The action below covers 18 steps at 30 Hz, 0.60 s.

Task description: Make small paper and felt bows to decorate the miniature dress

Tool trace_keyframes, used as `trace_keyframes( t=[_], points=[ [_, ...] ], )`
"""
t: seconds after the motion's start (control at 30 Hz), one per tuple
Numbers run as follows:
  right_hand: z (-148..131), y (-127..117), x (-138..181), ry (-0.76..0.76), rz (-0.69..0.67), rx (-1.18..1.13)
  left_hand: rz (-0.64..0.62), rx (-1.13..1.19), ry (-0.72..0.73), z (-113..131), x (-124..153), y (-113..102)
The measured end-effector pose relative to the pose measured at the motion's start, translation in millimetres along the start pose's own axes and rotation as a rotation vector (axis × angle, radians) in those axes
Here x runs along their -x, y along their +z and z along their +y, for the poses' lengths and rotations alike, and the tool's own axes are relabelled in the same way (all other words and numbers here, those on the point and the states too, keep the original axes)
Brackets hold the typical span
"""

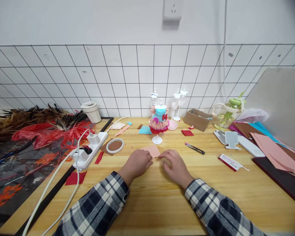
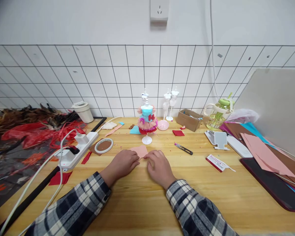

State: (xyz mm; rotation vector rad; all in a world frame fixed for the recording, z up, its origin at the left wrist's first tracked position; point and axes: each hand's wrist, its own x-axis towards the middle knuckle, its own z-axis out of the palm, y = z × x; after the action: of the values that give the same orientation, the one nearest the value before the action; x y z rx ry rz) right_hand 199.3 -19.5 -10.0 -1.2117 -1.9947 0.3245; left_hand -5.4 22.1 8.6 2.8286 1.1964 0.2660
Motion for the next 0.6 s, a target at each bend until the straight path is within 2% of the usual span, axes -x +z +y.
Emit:
trace_keyframes(
  t=[0.27,0.43,0.6],
  points=[
    [-2,13,-28,-0.168,-0.258,0.242,-0.023,0.012,-0.064,-9,17,-4],
    [0,10,-27,-0.157,-0.375,0.293,-0.024,-0.059,-0.005,-5,14,-8],
    [3,3,-24,-0.160,-0.428,0.313,-0.017,-0.004,0.036,-1,10,-6]
  ],
)
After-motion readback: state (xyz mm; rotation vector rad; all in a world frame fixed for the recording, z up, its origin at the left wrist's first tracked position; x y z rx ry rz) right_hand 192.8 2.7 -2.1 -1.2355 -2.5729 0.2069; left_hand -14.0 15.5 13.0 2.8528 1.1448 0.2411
